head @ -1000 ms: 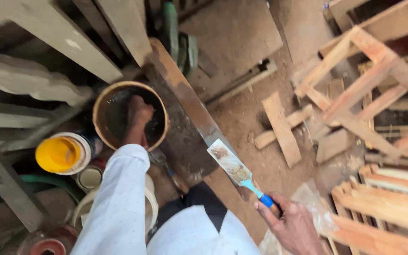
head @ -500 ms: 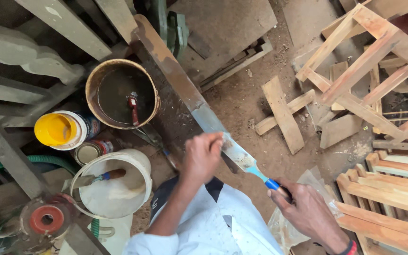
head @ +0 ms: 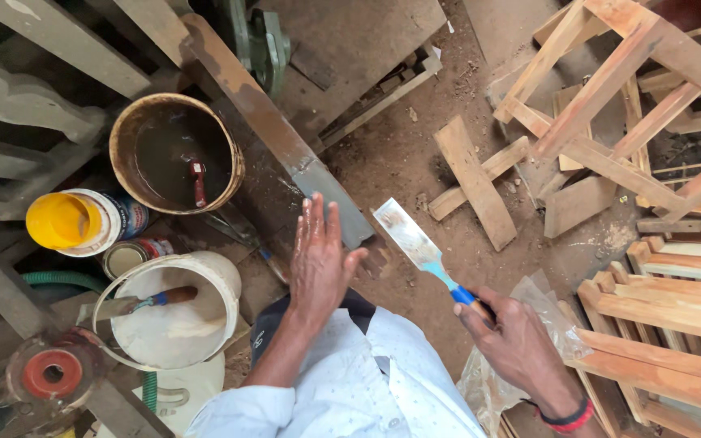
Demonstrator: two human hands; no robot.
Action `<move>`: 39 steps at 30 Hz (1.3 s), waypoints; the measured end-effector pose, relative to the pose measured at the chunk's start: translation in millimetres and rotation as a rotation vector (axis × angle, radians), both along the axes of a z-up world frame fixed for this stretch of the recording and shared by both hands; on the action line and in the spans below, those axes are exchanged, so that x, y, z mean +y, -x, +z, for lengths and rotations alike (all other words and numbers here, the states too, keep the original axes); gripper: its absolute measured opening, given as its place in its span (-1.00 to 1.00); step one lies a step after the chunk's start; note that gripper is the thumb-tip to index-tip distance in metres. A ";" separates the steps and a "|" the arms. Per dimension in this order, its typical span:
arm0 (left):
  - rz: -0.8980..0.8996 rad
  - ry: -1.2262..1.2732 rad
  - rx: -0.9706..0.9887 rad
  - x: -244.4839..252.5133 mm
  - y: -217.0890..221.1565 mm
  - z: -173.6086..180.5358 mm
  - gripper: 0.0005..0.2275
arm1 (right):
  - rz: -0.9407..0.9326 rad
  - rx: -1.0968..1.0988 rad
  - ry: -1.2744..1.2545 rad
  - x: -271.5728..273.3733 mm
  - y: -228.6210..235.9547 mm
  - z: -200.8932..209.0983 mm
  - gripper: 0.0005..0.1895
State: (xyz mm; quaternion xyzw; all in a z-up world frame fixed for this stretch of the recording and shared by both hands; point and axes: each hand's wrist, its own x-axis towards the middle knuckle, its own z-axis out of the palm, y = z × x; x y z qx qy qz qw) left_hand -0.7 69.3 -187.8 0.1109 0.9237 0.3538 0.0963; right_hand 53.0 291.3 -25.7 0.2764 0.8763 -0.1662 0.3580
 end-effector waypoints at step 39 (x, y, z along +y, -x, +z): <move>-0.140 -0.195 0.010 -20.1 -25.9 1.4 -0.26 | -0.918 -0.209 0.863 -26.5 0.2 1.0 -0.35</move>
